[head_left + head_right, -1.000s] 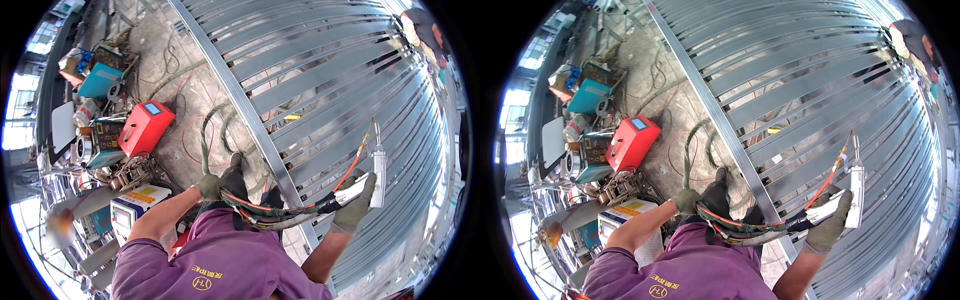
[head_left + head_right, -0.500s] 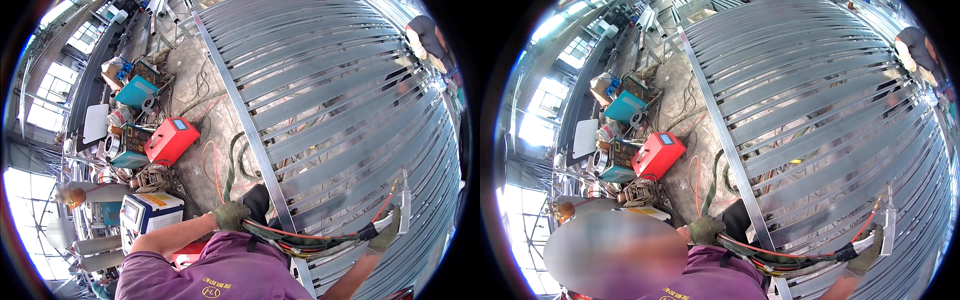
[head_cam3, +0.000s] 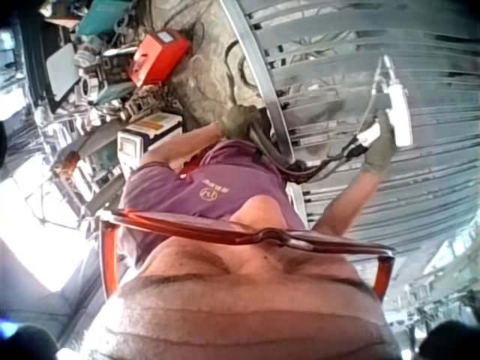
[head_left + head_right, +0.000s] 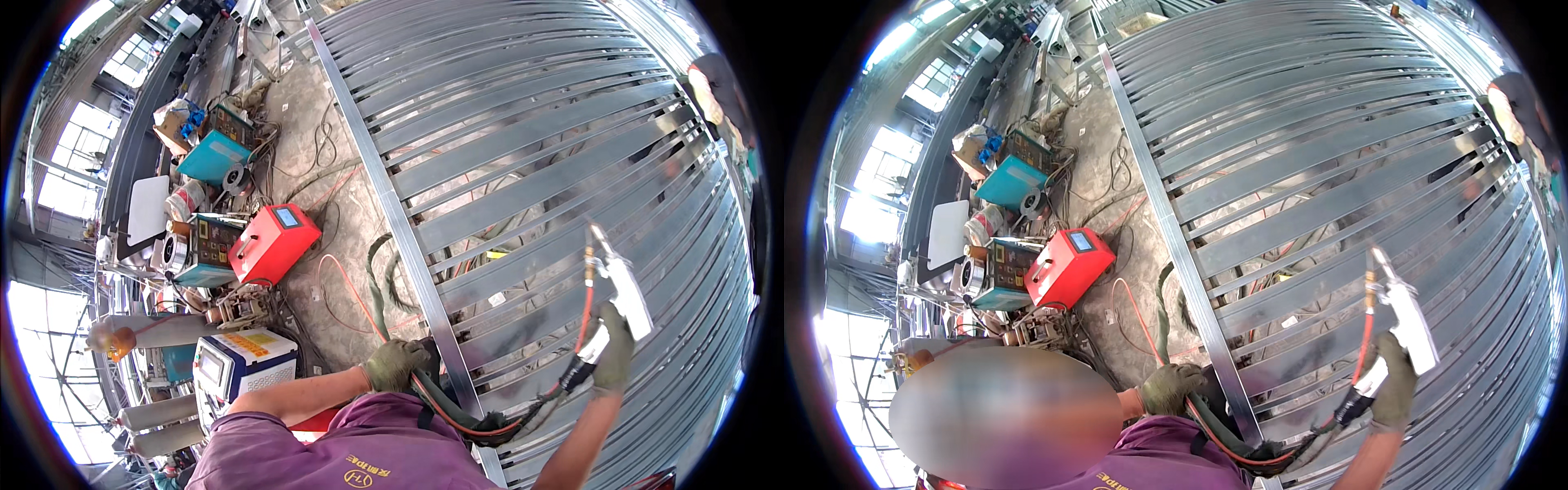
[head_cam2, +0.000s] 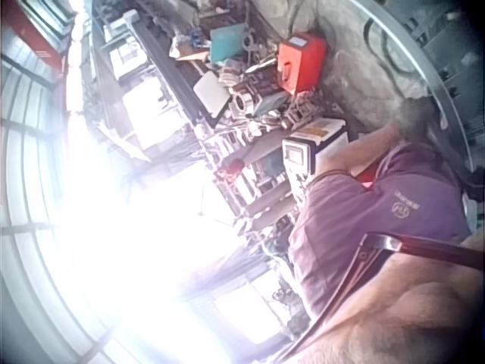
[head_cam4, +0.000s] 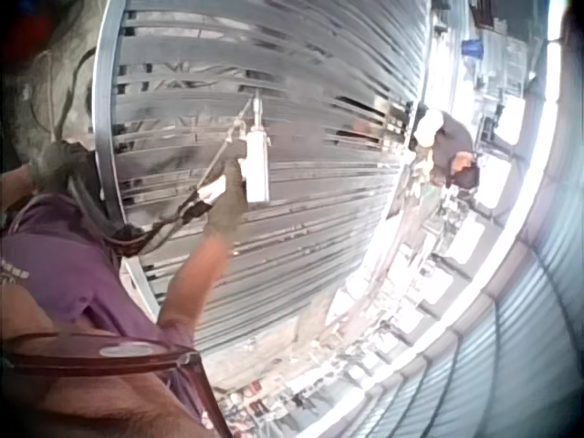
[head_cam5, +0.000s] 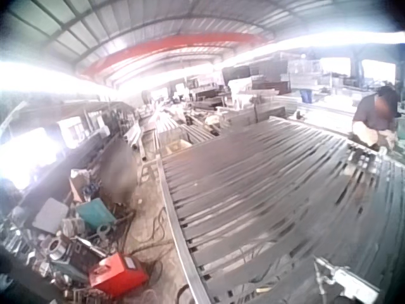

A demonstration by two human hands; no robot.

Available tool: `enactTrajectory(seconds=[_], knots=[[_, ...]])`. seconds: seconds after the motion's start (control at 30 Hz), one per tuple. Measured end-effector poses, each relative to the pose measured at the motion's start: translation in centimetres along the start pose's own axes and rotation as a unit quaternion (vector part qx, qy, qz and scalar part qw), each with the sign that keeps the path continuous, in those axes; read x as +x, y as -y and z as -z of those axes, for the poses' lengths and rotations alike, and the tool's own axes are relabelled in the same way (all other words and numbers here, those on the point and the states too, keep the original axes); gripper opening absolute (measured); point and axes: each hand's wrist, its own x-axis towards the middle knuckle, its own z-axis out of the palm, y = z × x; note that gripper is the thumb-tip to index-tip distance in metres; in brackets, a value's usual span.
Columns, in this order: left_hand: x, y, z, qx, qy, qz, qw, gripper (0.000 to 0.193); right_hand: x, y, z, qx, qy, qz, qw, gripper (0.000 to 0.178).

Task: The person welds a metal frame using a handheld welding gun. They move the tool along the seams of the metal bars, creating bright sparks and fusing the joints.

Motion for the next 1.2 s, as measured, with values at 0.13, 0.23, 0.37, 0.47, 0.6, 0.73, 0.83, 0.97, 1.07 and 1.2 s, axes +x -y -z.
enactTrajectory(seconds=[0.13,0.23,0.37,0.47,0.6,0.73,0.83,0.97,1.07,1.2], knots=[[0.3,1.2,1.1,-0.008,-0.077,-0.030,0.997,0.089,3.4,-2.3,-8.6,-0.066,0.088,0.026,0.994,0.020],[0.6,2.6,0.7,0.015,-0.091,-0.015,0.996,0.106,4.6,-0.9,-14.6,-0.070,0.278,-0.080,0.955,0.018],[1.6,3.5,0.8,0.024,-0.055,0.006,0.998,0.094,5.7,-2.5,-19.7,-0.074,0.347,-0.104,0.929,0.028],[1.8,3.4,1.3,0.006,-0.078,0.000,0.997,0.094,6.5,-3.7,-22.0,-0.067,0.364,-0.095,0.924,0.035],[1.9,3.9,0.5,-0.015,-0.099,-0.006,0.995,0.092,7.7,-5.0,-23.1,-0.063,0.376,-0.094,0.920,0.040],[1.9,4.1,0.6,-0.009,-0.077,0.000,0.997,0.091,8.5,-5.4,-23.7,-0.040,0.394,-0.094,0.913,0.040],[2.0,4.4,0.7,0.007,-0.080,-0.009,0.997,0.091,9.2,-5.5,-24.0,-0.056,0.400,-0.111,0.908,0.039],[2.2,4.1,1.0,-0.022,-0.083,-0.006,0.996,0.089,9.3,-5.4,-24.5,-0.068,0.398,-0.109,0.909,0.037],[2.4,4.0,1.2,-0.029,-0.080,-0.006,0.996,0.088,9.5,-5.6,-24.8,-0.067,0.404,-0.089,0.908,0.039],[2.4,4.0,1.0,-0.023,-0.075,-0.006,0.997,0.088,9.7,-6.1,-25.0,-0.076,0.408,-0.081,0.906,0.039]])
